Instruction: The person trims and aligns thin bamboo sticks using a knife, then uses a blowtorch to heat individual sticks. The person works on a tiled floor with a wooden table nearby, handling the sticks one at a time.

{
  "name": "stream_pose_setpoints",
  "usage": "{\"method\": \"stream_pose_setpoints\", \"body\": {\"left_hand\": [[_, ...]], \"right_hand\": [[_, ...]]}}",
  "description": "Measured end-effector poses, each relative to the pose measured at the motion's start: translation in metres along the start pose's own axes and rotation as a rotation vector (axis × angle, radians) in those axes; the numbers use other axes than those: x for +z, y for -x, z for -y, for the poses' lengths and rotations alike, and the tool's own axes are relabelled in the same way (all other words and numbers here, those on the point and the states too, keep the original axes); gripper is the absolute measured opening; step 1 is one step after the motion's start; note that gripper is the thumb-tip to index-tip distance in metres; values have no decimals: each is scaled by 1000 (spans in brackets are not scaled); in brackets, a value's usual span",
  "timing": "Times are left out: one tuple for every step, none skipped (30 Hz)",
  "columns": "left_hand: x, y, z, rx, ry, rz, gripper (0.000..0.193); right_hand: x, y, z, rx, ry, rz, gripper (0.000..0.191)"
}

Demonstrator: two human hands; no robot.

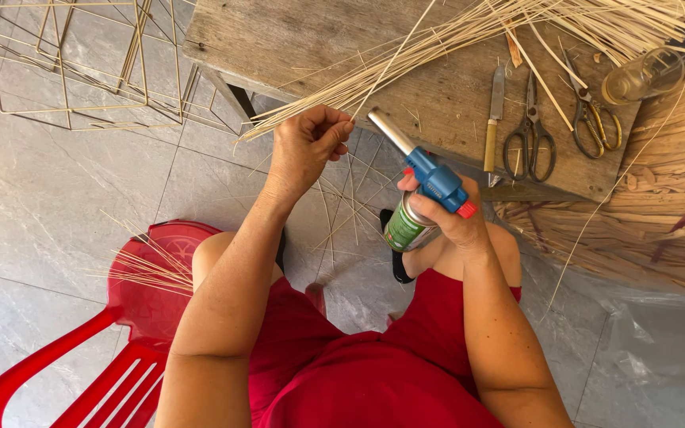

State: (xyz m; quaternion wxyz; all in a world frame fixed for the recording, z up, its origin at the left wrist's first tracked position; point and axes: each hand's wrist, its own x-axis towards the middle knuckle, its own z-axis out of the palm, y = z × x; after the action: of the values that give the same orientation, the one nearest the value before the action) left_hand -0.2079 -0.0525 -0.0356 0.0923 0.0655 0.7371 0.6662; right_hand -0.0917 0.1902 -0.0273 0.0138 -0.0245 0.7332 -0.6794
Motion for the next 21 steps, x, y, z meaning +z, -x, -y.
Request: {"method": "stream_pose_setpoints", "body": {"left_hand": [[0, 1, 0, -8, 0, 6, 11], [1, 1, 1, -16, 0, 14, 11], [1, 2, 1, -9, 1, 27, 11], [2, 3, 2, -2, 1, 41, 11], [3, 3, 3, 6, 2, 54, 11], [3, 4, 3, 4, 3, 61, 11], [3, 4, 3, 1, 5, 69, 11], [3, 4, 4, 2, 6, 75, 12], [2, 4, 4, -4, 7, 76, 11], [1, 3, 4, -10, 8, 77, 11], [0, 3, 4, -17, 9, 77, 11], [-1, 2, 4, -21, -8, 77, 10], [-2, 2, 5, -25, -25, 78, 10], [-3, 2, 5, -32, -42, 80, 10], [-4, 3, 5, -42, -73, 91, 9], [-6, 2, 5, -51, -103, 102, 9], [-8, 2, 4, -60, -135, 113, 8], [-10, 1, 4, -34, -119, 113, 8], [-14, 1, 3, -10, -105, 111, 7], [-19, 1, 2, 16, -93, 108, 6], [-26, 0, 1, 68, -29, 37, 6]], "right_hand": [[1, 1, -1, 29, 25, 13, 24], [1, 1, -1, 18, -5, 5, 24], [1, 1, -2, 6, -35, -4, 25], [1, 0, -2, -7, -64, -14, 25], [0, -1, -2, -30, -91, -61, 24], [-1, -3, -2, -52, -118, -107, 24], [-2, -5, -2, -74, -145, -152, 23], [-3, -6, -1, -82, -137, -149, 22], [-4, -7, -1, -91, -128, -146, 22], [-5, -7, -1, -99, -119, -143, 21], [-5, -6, -1, -84, -97, -122, 21], [-5, -5, -2, -69, -75, -100, 21], [-4, -5, -4, -55, -53, -78, 21], [-4, -6, -6, -54, -86, -117, 21], [-3, -7, -9, -52, -119, -157, 21], [-2, -9, -12, -50, -152, -197, 21], [-4, -12, -14, -94, -189, -221, 22], [-5, -16, -16, -137, -226, -244, 22], [-7, -19, -17, -180, -266, -264, 23], [-9, -22, -18, -180, -279, -293, 25], [-12, -25, -19, -180, -292, -320, 28]]}}
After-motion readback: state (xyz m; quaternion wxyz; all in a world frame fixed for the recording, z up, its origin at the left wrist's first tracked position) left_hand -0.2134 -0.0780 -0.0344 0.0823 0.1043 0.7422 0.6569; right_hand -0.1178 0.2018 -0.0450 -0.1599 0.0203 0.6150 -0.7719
